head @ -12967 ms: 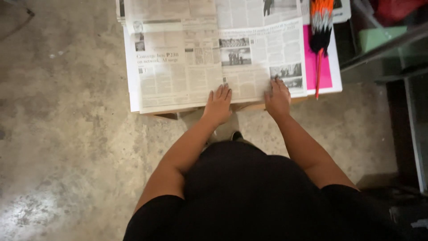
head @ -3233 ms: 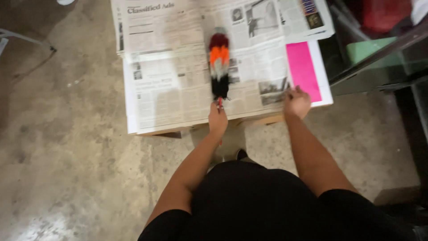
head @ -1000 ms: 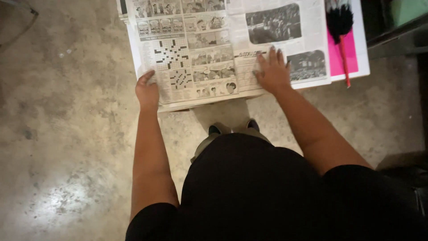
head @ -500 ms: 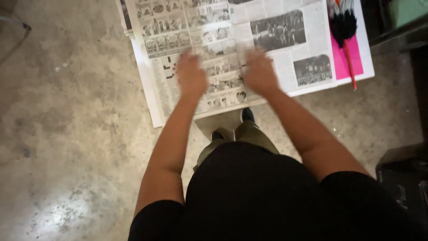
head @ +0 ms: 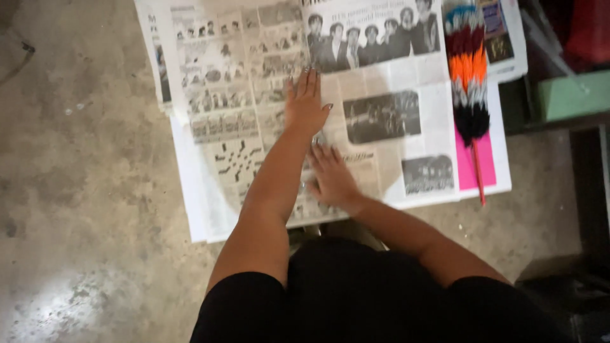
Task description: Dusting a stack of newspapers using a colorful feather duster.
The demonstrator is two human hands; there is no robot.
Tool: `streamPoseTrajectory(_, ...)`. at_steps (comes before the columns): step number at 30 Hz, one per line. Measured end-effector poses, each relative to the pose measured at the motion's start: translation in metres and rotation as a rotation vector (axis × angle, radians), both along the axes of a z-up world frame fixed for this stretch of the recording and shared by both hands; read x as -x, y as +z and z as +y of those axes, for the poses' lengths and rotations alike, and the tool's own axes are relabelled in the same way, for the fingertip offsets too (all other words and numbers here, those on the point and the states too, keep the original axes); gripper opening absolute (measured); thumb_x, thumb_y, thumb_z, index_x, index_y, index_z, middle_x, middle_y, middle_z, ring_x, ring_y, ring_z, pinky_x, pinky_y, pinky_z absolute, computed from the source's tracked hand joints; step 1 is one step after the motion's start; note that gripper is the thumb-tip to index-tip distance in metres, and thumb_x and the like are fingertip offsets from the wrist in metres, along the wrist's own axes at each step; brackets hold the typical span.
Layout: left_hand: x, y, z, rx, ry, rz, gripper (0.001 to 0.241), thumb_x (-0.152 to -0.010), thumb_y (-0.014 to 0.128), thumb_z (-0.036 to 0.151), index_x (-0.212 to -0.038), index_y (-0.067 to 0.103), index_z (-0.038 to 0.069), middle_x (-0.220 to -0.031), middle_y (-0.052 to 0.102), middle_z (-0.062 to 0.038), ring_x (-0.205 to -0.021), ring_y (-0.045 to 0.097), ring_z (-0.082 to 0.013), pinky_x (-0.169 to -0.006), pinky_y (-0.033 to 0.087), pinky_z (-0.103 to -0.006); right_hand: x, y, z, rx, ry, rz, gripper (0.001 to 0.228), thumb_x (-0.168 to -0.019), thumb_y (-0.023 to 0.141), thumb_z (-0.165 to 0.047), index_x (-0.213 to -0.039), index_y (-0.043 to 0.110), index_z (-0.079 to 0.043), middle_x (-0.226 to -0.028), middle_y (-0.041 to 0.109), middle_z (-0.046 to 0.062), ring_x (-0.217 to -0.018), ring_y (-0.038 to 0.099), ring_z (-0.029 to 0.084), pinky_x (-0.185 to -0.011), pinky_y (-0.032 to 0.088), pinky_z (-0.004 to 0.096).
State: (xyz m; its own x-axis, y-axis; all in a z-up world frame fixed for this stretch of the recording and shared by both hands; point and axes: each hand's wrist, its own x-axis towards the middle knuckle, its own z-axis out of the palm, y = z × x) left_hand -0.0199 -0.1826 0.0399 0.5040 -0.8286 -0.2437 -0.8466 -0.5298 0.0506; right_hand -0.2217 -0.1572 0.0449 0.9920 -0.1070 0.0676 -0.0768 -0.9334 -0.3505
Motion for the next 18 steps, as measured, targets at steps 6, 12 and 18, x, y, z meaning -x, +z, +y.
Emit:
streamPoseTrajectory(6,-0.047,-0.006,-0.046,-0.095,0.025,-0.025,0.087,-0.106,0.028,0.063,-0.165,0.01,0.001,-0.173,0.004,-0.016,-0.159,-0.005,-0.0308,-0.13,-0.003,-0.0562,0.004,-0.025,-0.009,0.148,0.031,0.046,0.091,-0.085,0.063,-0.052,-0.157,0.037,-0.002,-0.161,0.035,0.025,-0.152,0.028,0.042,-0.122,0.021,0.058)
streamPoseTrajectory(12,-0.087,-0.01,-0.074,-0.034,-0.027,-0.166,0.083,-0.105,0.031,0.058,-0.163,0.02,-0.001,-0.169,0.015,-0.022,-0.156,0.005,-0.036,-0.124,0.006,-0.0579,0.002,-0.012,-0.011,-0.013,0.028,0.058,0.078,-0.101,0.044,-0.045,-0.156,0.028,0.008,-0.165,0.025,0.031,-0.156,0.018,0.044,-0.126,0.013,0.056)
streamPoseTrajectory(18,-0.091,-0.007,-0.073,-0.052,-0.067,-0.169,0.09,-0.104,0.024,0.065,-0.163,0.018,-0.002,-0.17,0.01,-0.022,-0.155,0.002,-0.0362,-0.123,0.002,-0.0592,0.002,-0.019,-0.01,0.085,0.044,0.121,0.08,-0.103,0.037,-0.049,-0.158,0.024,0.007,-0.167,0.017,0.03,-0.157,0.01,0.041,-0.128,0.007,0.056)
